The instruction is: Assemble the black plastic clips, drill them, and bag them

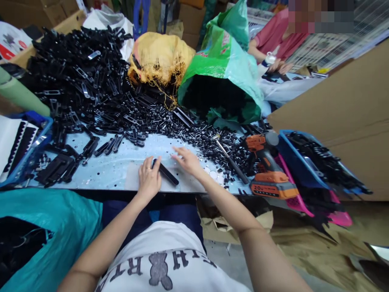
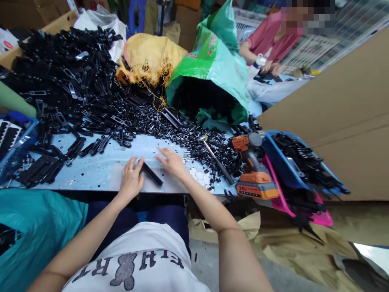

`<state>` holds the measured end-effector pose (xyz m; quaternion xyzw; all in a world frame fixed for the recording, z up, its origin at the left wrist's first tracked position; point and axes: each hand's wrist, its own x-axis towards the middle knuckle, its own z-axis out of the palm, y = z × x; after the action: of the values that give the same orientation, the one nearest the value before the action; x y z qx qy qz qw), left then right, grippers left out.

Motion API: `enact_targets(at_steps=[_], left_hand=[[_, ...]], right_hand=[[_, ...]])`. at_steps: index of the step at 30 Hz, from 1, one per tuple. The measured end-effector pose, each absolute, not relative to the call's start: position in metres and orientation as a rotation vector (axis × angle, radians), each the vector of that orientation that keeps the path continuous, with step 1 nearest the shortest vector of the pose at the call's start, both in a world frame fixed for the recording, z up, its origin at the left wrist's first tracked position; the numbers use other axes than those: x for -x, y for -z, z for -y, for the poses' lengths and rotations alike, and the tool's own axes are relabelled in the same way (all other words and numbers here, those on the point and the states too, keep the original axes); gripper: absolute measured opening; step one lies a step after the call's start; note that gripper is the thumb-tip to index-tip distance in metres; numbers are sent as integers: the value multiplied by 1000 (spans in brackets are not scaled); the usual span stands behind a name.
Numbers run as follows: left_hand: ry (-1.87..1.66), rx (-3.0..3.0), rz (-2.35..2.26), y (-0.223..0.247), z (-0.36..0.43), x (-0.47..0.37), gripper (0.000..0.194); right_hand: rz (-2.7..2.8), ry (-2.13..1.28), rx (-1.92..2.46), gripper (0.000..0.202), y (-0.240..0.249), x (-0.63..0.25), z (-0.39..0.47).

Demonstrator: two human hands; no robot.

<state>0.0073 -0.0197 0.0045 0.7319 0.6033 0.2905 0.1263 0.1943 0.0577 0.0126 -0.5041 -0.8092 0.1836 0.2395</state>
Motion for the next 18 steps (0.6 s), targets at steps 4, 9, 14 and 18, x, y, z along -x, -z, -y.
enact_targets(at_steps=[4, 9, 14, 18], left_hand=[[-342, -2621, -1307, -7, 2, -5, 45], [-183, -2635, -1575, -12, -5, -4, 35], [-99, -2595, -1687, -11, 3, -2, 35], [-124, -2561, -1683, -5, 5, -4, 36]], right_hand=[[1987, -88, 1814, 42, -27, -261, -134], [1851, 69, 2337, 38, -38, -319, -209], [1876, -41, 2367, 32, -38, -334, -251], [1775, -73, 2345, 49, -38, -312, -284]])
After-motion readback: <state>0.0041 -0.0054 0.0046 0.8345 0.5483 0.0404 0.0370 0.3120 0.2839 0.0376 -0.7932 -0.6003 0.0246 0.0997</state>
